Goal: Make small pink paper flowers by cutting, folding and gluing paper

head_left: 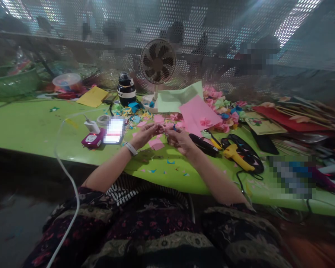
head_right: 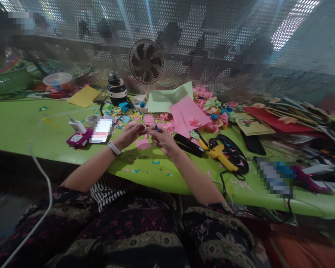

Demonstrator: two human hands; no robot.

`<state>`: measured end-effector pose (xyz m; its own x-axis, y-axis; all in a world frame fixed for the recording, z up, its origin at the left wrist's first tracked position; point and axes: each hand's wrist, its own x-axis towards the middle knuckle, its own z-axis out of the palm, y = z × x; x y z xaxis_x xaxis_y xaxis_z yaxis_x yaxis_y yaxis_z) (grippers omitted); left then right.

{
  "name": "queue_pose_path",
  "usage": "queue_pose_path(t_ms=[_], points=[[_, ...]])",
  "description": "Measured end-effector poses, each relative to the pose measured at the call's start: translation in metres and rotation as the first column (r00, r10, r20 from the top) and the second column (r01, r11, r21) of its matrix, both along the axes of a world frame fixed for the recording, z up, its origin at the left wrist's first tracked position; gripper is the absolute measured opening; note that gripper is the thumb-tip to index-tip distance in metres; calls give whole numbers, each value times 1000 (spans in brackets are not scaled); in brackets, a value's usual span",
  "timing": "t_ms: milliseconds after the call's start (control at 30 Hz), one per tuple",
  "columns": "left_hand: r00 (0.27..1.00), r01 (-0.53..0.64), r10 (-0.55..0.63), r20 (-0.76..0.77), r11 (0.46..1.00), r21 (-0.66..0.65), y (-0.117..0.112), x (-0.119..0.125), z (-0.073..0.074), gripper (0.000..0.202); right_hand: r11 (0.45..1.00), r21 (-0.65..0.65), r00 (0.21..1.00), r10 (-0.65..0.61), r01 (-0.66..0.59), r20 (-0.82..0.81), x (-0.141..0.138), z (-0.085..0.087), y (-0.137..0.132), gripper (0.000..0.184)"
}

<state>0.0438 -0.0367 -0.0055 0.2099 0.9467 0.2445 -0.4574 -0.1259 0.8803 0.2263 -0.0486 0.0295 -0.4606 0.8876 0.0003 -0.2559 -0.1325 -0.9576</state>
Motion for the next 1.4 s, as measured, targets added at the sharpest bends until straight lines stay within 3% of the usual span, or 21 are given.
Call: queue_pose_path(t_ms=[333, 867, 1400], points=[[984, 77, -80, -161, 997, -25, -6, 5, -8, 38, 975, -11, 974, -221, 220, -52, -7, -8, 6, 44], [993, 19, -25, -118, 998, -59, -7, 1, -4, 34, 953, 21, 952, -300, 301, -56, -6, -8, 10, 29], [990, -32, 24, -139, 998, -55, -8, 7, -4, 43, 962, 8, 962, -272, 272, -35, -8, -14, 10, 34]])
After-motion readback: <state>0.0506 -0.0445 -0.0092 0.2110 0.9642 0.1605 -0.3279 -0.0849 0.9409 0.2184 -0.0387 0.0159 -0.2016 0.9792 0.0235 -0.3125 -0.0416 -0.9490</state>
